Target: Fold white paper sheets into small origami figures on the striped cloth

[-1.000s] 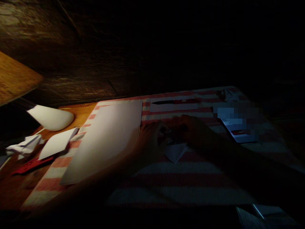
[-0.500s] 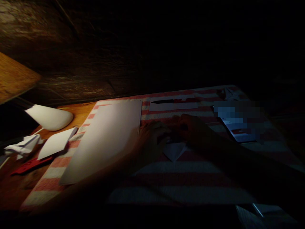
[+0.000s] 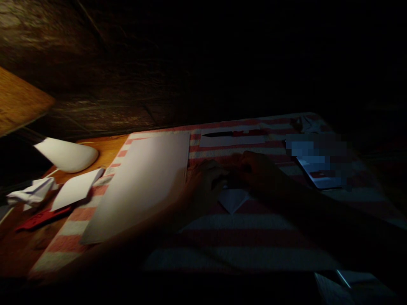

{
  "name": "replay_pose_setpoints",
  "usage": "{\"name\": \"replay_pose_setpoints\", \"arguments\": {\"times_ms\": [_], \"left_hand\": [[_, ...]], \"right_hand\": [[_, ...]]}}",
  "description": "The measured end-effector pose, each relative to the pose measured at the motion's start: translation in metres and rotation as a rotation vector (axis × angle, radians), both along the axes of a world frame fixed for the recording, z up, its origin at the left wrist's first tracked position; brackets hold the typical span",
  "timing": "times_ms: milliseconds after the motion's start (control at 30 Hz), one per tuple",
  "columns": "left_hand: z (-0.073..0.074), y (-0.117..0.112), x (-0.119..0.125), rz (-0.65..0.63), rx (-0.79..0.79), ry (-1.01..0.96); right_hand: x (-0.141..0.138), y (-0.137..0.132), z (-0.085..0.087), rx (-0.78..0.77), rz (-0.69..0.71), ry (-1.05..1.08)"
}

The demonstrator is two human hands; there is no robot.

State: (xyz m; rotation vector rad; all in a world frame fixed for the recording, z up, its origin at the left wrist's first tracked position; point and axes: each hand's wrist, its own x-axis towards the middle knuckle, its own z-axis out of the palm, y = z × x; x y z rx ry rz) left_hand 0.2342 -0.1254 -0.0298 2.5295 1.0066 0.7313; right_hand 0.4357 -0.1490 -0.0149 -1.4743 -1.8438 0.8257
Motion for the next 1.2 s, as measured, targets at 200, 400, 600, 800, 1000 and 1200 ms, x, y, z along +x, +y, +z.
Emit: {"name": "replay_pose_setpoints", "arguments": {"times_ms": [200,400,600,800,1000,1200], "left_hand": [[-0.002,0.002,0.0,0.026,-0.05,-0.065],[0.0,0.002,0.0,-0.062,0.008,-0.062],[0.0,0.004,0.0,-0.131,0.01,-0.05],[-0.004,0.008,0.001,-0.03,-0.098,-0.042],[-0.006,0.011,0.003,0.033,-0.219,-0.088],[0.0,0.008,0.006,0.008,-0.203,-0.063]], "right_hand": [[-0.003,-0.002,-0.002,0.023,-0.034,-0.014],[-0.005,-0.002,-0.001,0.016,-0.065,-0.058],[-0.002,-0.001,0.002,-0.036,-0.037,-0.04],[-0.001,0.0,-0.001,-0.024,-0.077,-0.131],[-0.003,-0.001,-0.002,-0.088,-0.126,-0.111],[-0.003,0.0,-0.001,-0.049,-0.123,-0.163]]}}
